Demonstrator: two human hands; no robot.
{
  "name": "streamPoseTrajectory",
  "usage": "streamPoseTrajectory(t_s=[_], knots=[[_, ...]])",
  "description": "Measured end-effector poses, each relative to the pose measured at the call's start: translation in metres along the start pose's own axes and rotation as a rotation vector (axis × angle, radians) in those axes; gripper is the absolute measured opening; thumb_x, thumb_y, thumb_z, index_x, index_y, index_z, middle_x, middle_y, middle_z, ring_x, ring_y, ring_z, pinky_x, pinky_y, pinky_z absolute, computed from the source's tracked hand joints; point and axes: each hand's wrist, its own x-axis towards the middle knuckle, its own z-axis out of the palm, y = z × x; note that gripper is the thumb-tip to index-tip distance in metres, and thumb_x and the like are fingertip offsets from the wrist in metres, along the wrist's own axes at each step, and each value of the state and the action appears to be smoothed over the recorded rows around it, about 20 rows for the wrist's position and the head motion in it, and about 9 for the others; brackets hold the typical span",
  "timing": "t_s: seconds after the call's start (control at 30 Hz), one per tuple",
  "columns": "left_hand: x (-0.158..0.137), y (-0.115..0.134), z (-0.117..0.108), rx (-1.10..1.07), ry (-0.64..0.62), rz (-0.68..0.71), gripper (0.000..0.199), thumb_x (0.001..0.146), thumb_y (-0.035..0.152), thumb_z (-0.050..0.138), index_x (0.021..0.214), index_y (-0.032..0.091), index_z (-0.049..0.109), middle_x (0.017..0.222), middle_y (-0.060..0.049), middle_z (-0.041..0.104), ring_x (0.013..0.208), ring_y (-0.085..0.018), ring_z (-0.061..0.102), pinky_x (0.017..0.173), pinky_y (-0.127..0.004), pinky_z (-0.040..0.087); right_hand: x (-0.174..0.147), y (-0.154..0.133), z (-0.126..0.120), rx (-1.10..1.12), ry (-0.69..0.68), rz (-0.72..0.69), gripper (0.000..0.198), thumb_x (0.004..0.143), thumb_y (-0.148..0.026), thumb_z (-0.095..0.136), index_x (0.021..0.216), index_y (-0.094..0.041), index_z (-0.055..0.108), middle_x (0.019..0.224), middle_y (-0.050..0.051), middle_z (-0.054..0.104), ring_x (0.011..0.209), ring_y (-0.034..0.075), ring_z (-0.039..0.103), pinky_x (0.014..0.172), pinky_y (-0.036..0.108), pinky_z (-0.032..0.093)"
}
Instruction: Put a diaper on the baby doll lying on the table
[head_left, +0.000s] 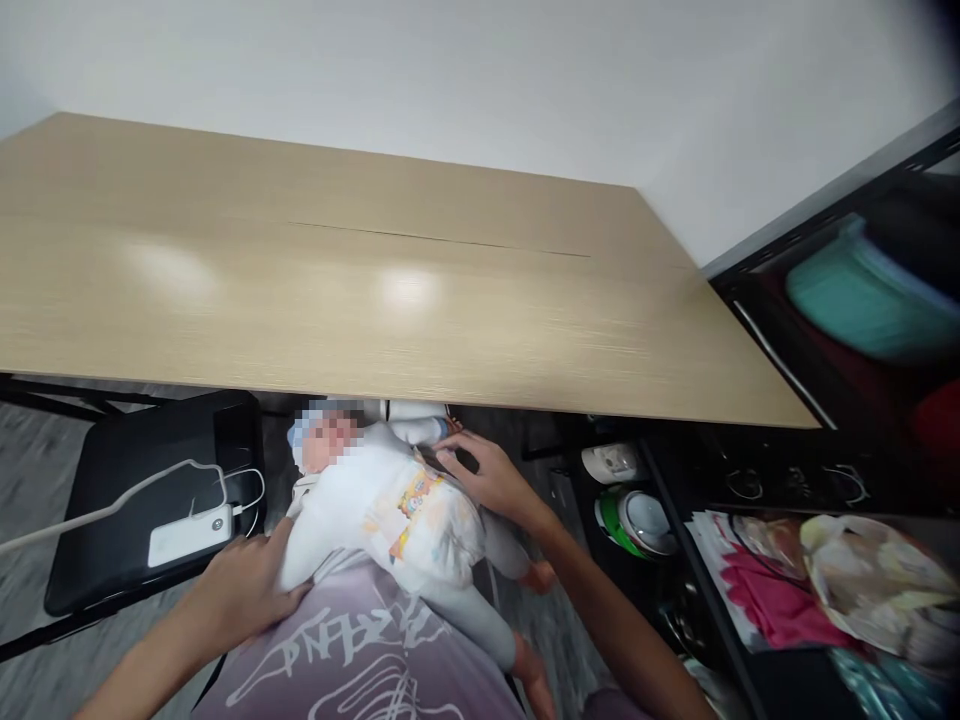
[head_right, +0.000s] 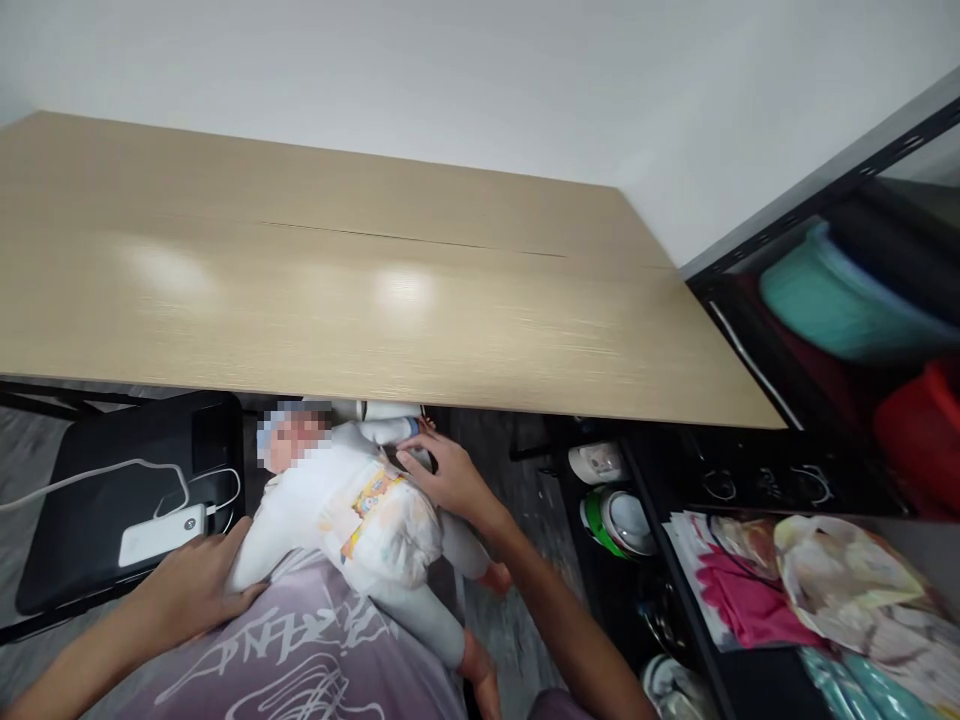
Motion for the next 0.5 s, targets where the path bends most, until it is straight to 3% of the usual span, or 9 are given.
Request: streamPoseTrajectory(t_s=[0.13,0.27,0.37,0.43,0.5], knots=[[-0.011,-0.021,0.001,0.0,-0.067,0.104,0.057,0.099,0.048,0.053,0.144,0.02,0.071,0.12,-0.02,0.083,0.117,-0.046,0.079,0.109,-0.057,0.055,-0.023,-0.023,0.002,-0.007,-0.039,0.017,0.02,0.113,-0.044,0.07,0.113,-0.03,0.084,0.119,0.006,0.087,0.114,0.03,0.081,0.105,0.048,0.061],[-0.022,-0.022,-0.036,0.025,-0.079,0.16,0.056,0.085,0.036,0.074,0.139,0.022,0.078,0.135,-0.019,0.081,0.131,-0.047,0.075,0.119,-0.06,0.052,-0.018,-0.024,0.013,-0.115,-0.005,0.001,0.018,0.111,-0.042,0.073,0.107,-0.029,0.084,0.111,0.006,0.087,0.107,0.031,0.082,0.1,0.047,0.06],[-0.018,0.003,-0.076,-0.009,0.072,0.254,0.057,0.093,0.045,0.083,0.146,0.027,0.077,0.152,-0.016,0.076,0.143,-0.047,0.069,0.124,-0.06,0.05,-0.014,-0.022,0.013,-0.21,-0.005,-0.037,0.015,0.112,-0.035,0.073,0.106,-0.028,0.085,0.112,0.005,0.089,0.108,0.031,0.082,0.1,0.047,0.057],[-0.003,0.028,-0.092,-0.073,0.177,0.448,0.049,0.111,0.055,0.071,0.154,0.032,0.072,0.16,-0.013,0.072,0.149,-0.041,0.065,0.127,-0.054,0.049,-0.017,-0.024,0.011,-0.284,-0.008,-0.086,0.014,0.113,-0.031,0.073,0.108,-0.027,0.085,0.113,0.004,0.09,0.108,0.031,0.083,0.1,0.046,0.056],[0.021,0.052,-0.094,-0.119,0.238,0.702,0.047,0.121,0.055,0.06,0.162,0.033,0.064,0.162,-0.011,0.069,0.15,-0.036,0.063,0.128,-0.05,0.048,-0.022,-0.028,0.009,-0.354,-0.018,-0.136,0.014,0.115,-0.027,0.071,0.111,-0.025,0.085,0.112,0.005,0.09,0.108,0.03,0.083,0.101,0.046,0.055]])
